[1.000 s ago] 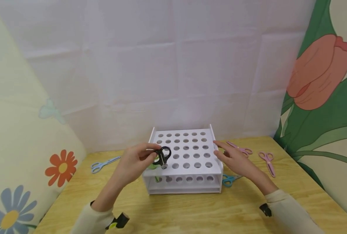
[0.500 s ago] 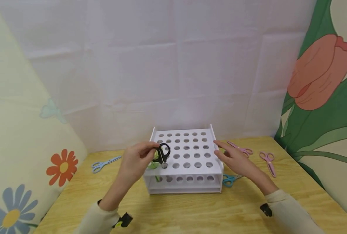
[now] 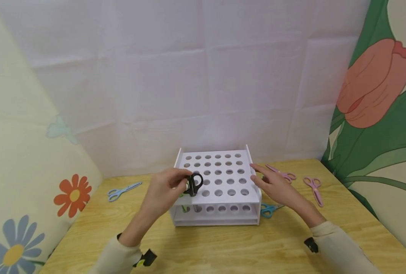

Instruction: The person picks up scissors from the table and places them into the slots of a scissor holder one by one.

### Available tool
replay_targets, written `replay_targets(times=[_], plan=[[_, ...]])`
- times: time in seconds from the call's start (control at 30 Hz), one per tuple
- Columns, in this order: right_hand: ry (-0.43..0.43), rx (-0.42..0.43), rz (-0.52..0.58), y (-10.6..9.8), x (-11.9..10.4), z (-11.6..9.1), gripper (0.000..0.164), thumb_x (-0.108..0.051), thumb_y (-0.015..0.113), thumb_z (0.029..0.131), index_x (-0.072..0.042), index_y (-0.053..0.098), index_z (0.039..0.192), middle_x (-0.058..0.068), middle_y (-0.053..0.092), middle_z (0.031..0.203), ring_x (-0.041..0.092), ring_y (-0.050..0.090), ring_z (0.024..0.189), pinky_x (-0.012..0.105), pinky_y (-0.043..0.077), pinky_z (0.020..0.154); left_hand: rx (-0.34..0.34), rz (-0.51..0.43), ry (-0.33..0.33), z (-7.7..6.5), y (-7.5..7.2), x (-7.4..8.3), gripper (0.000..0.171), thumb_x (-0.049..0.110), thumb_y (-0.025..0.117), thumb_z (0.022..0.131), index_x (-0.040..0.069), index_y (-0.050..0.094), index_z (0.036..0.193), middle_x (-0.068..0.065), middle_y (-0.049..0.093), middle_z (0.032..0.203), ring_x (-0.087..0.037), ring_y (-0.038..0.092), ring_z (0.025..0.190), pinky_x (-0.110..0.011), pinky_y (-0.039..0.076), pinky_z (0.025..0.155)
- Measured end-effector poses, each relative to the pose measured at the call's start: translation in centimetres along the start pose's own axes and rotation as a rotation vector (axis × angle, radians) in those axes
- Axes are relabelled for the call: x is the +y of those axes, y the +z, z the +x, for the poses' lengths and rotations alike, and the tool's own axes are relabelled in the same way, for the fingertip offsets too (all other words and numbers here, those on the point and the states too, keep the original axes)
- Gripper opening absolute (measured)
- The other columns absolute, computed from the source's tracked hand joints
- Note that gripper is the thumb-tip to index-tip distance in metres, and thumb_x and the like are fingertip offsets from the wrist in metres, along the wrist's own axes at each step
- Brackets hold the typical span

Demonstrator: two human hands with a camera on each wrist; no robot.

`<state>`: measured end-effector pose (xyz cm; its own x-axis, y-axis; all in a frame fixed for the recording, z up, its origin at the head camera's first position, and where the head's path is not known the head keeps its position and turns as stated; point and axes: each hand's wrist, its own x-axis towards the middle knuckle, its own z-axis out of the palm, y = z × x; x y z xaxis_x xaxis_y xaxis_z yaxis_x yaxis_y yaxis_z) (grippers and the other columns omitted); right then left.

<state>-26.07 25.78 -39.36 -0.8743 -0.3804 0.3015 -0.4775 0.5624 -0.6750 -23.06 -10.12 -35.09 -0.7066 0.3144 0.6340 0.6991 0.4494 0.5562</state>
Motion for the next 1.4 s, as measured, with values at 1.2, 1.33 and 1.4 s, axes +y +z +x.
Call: replay_targets(times=[1.2, 1.33, 1.4], plan=[[0.009, 0.006, -0.04, 0.1, -0.1, -0.2, 0.056, -0.029, 0.049, 0.11, 0.001, 0.037, 0.155, 0.029, 0.039, 0.152, 0.048, 0.054, 0.123, 0.06, 0.048, 0.094, -0.154, 0.181, -0.065, -0.1, -1.5, 1.2, 0.024, 0.004, 0.064, 0.097, 0.01, 0.071, 0.119, 0.001, 0.069, 0.115, -0.008, 0.064, 0.093, -0.03, 0.055, 0.077], [0.01, 0.007, -0.037, 0.0, -0.2, -0.2, 0.056, -0.028, 0.049, 0.11, 0.002, 0.037, 0.155, 0.03, 0.039, 0.152, 0.048, 0.055, 0.121, 0.06, 0.048, 0.093, -0.141, 0.172, -0.049, 0.1, -2.0, 1.2, 0.023, 0.002, 0.062, 0.097, 0.008, 0.07, 0.118, -0.001, 0.069, 0.114, -0.01, 0.064, 0.096, -0.031, 0.055, 0.081], [0.01, 0.009, -0.036, 0.0, -0.2, -0.2, 0.055, -0.028, 0.049, 0.11, 0.002, 0.037, 0.155, 0.03, 0.04, 0.151, 0.047, 0.056, 0.12, 0.06, 0.049, 0.093, -0.133, 0.175, -0.037, 0.2, -2.2, 1.2, 0.024, 0.001, 0.062, 0.097, 0.007, 0.07, 0.118, -0.002, 0.069, 0.114, -0.011, 0.064, 0.096, -0.031, 0.055, 0.081]])
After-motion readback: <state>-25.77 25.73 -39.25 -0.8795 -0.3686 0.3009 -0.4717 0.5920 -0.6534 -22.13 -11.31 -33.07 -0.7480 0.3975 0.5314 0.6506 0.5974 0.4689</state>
